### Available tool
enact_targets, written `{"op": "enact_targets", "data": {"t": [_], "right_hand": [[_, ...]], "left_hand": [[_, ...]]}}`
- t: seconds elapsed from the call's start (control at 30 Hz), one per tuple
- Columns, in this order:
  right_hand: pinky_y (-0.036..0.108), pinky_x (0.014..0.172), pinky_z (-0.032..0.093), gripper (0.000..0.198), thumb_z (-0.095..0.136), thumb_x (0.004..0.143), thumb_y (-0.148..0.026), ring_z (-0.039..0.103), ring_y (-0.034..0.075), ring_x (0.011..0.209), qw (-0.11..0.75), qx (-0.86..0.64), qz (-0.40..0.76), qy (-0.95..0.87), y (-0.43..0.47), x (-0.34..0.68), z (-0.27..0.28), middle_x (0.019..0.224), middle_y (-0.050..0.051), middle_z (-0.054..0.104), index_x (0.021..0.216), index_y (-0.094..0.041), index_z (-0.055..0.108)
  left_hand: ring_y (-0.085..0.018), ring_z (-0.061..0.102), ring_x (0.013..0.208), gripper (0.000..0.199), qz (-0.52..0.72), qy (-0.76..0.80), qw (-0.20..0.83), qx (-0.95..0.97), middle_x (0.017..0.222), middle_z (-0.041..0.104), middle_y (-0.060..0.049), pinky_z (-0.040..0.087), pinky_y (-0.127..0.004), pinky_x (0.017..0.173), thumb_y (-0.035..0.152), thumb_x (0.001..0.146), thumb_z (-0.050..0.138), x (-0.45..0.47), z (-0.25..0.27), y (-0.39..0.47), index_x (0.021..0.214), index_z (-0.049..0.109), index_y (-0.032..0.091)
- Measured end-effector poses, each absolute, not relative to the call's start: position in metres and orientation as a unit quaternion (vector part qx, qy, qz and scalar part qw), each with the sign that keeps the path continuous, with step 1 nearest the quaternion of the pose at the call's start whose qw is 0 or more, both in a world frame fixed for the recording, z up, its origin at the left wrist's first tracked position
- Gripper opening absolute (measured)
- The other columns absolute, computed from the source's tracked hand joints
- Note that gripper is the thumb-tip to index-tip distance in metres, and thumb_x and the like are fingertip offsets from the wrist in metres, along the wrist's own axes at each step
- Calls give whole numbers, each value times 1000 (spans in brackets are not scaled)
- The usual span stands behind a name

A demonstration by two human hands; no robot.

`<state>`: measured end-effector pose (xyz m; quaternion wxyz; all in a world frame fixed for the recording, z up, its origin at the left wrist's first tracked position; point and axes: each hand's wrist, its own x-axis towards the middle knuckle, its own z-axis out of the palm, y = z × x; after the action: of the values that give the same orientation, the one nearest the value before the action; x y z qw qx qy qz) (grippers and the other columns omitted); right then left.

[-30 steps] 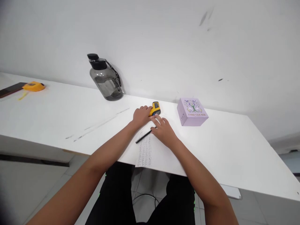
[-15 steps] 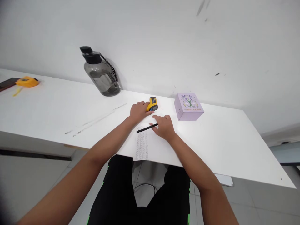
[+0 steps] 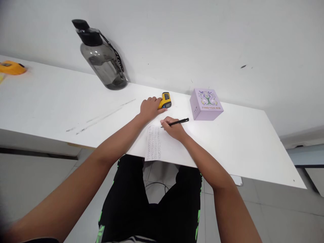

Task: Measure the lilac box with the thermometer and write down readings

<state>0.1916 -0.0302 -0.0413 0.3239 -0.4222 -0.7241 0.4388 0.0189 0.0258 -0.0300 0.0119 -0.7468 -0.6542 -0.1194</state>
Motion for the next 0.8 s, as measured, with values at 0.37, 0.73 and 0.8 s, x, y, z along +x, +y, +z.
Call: {"op": "enact_targets", "data": {"t": [0.37,0.73,0.8], "right_hand": [[29,62,38,37,57,87,-47,49,13,63,295,-416,414,-754,-29,190,-41,63,-1,56,61,-20,53],[30,65,41,37,52,89,-45,52,14,65,313,-434,390,-749,-29,189,-39,66,1,59,63,-20,56],[30,64,41,37,52,89,-45,52,14,65,306,-436,389,-752,-29,189,-39,66,1,60,63,-20,56]], "left_hand": [[-33,53,111,60,-134,-655,-11,-743,120,61,-14,41,-42,85,61,89,52,19,-32,27,133,53,21],[-33,52,113,60,-130,-656,-15,-743,124,60,-15,39,-42,87,62,90,49,19,-32,27,134,51,21],[-33,52,112,60,-132,-655,-16,-744,123,60,-15,39,-42,86,62,90,50,19,-32,28,133,52,21]]}}
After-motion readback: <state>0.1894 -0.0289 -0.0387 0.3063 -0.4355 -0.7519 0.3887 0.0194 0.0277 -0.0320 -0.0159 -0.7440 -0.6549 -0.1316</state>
